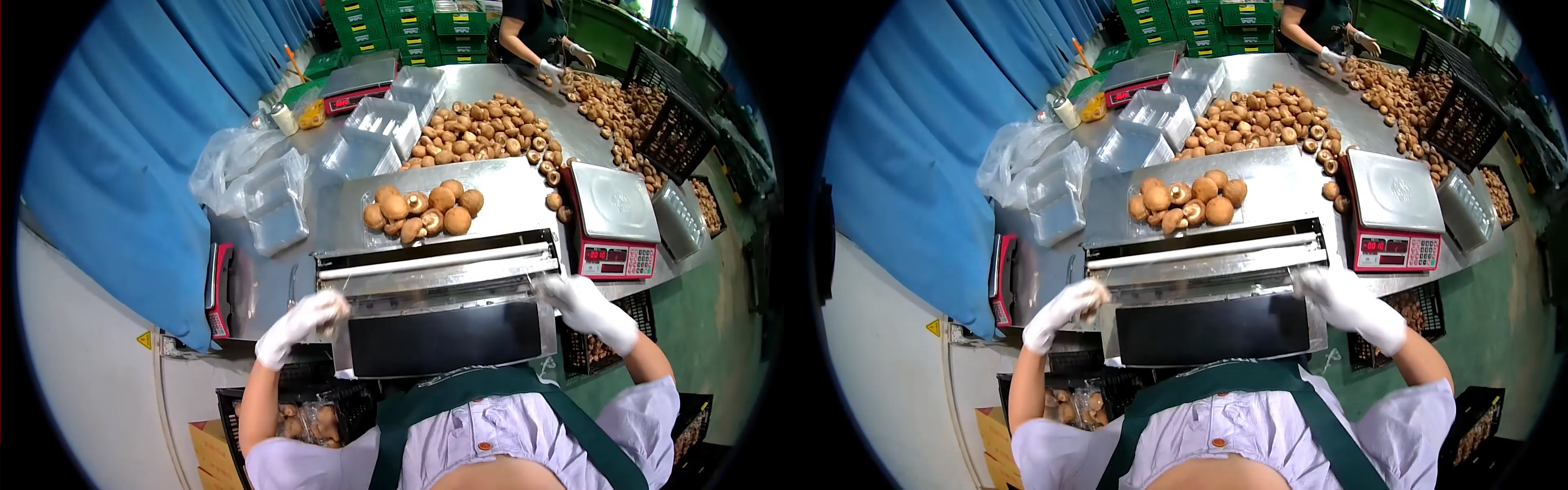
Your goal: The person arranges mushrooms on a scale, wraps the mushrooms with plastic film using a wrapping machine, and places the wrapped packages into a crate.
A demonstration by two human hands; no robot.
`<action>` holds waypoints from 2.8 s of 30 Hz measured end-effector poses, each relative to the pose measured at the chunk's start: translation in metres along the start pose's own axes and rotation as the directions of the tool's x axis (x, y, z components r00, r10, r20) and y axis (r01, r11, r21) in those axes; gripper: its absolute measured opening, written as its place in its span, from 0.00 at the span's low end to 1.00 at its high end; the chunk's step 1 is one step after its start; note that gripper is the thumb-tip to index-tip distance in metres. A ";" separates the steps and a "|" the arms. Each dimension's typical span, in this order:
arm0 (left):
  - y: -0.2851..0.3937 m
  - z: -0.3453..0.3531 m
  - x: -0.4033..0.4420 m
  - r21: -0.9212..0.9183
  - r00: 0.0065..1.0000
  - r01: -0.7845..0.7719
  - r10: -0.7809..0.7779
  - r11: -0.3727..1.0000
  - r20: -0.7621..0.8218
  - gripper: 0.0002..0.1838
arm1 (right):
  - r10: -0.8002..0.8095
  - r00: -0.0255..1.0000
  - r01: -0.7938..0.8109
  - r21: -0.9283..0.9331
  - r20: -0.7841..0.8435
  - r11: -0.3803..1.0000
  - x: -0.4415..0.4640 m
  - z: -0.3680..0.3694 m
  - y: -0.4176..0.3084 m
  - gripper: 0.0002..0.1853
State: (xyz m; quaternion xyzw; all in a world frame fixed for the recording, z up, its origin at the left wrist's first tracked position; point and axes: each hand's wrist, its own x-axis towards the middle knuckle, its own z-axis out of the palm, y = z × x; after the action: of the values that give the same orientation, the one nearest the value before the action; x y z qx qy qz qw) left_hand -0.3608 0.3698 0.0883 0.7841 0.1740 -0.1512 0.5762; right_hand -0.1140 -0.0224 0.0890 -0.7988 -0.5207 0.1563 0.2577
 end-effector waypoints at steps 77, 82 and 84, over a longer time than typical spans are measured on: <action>-0.106 0.236 0.032 -0.137 0.843 -0.518 0.476 0.844 -0.252 0.15 | 0.516 0.845 -0.345 0.882 0.143 0.320 -0.099 0.174 0.052 0.08; -0.054 0.253 0.037 -0.544 0.882 -0.417 0.469 0.728 -0.048 0.15 | 0.241 0.953 -0.206 0.977 0.186 0.060 -0.067 0.146 0.025 0.08; -0.037 0.257 0.034 -0.617 0.863 -0.376 0.503 0.691 0.038 0.15 | 0.023 0.982 -0.189 0.981 0.189 0.032 -0.055 0.128 0.011 0.08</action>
State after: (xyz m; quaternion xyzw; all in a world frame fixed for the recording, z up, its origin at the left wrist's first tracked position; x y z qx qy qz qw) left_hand -0.3564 0.1372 -0.0322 0.5640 -0.0415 -0.0258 0.8243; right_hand -0.1951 -0.0443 -0.0231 -0.4227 -0.2208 0.5392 0.6942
